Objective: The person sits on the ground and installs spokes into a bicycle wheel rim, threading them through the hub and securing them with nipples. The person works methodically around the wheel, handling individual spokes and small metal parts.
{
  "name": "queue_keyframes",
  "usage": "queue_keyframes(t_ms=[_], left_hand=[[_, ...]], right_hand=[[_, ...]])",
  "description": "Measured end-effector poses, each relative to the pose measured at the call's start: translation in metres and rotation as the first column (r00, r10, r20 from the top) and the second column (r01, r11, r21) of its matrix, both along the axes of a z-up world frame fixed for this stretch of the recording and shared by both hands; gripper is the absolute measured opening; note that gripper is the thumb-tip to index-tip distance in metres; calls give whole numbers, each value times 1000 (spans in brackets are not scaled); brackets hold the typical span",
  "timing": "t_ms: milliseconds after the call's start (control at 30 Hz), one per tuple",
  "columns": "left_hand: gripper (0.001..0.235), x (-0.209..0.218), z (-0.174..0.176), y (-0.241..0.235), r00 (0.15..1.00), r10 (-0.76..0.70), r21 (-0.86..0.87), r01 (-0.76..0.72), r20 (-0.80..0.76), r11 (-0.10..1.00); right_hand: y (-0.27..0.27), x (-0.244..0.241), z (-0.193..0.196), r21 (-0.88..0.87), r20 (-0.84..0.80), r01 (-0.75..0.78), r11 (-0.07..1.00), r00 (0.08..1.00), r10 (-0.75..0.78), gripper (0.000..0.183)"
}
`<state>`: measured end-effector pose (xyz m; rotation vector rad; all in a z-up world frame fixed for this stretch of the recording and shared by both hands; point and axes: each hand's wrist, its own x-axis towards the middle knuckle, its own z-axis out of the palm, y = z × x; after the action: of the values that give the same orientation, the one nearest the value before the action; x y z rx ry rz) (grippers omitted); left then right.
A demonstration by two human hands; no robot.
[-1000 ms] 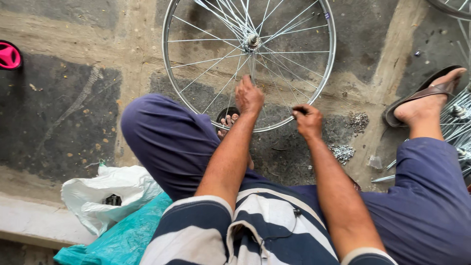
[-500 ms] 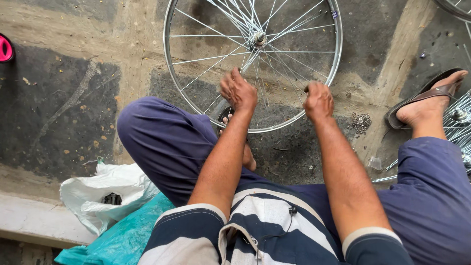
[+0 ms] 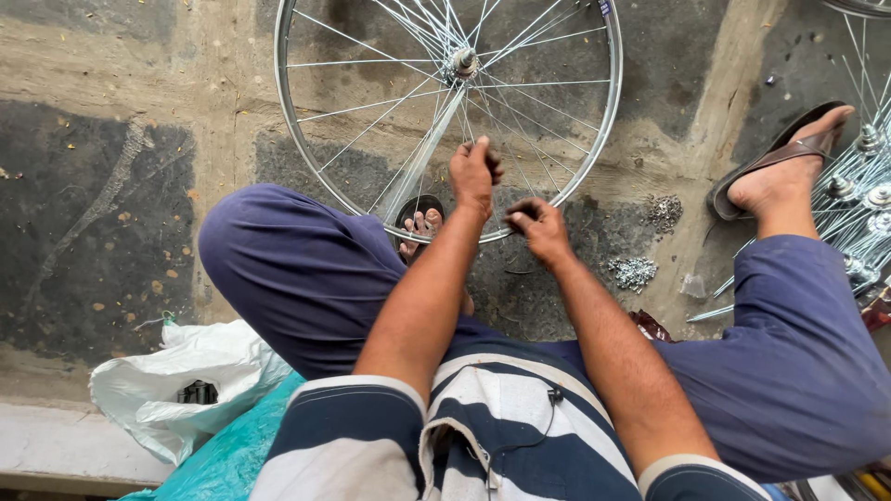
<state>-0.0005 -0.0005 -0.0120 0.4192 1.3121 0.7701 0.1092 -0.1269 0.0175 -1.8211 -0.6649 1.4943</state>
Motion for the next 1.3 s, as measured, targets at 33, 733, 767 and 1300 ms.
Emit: queue_keyframes(t_ms=[33, 733, 767, 1300], left_hand=[[29, -1, -6, -1, 971, 78, -40, -71, 224, 997], [25, 17, -11, -81, 629, -558, 77, 698, -541, 712], [23, 20, -9, -80, 650, -548, 84, 681, -526, 728], [20, 27, 2, -74, 679, -558, 57, 658, -478, 751]], right_hand=[[-2, -3, -2, -87, -205, 67, 994, 975, -84, 13], [-59, 55, -10, -62, 170, -25, 998, 985, 35, 16], [-56, 53, -11, -47, 183, 27, 999, 983, -18, 17], [-33, 50, -16, 146, 198, 130, 981, 967, -158, 31]])
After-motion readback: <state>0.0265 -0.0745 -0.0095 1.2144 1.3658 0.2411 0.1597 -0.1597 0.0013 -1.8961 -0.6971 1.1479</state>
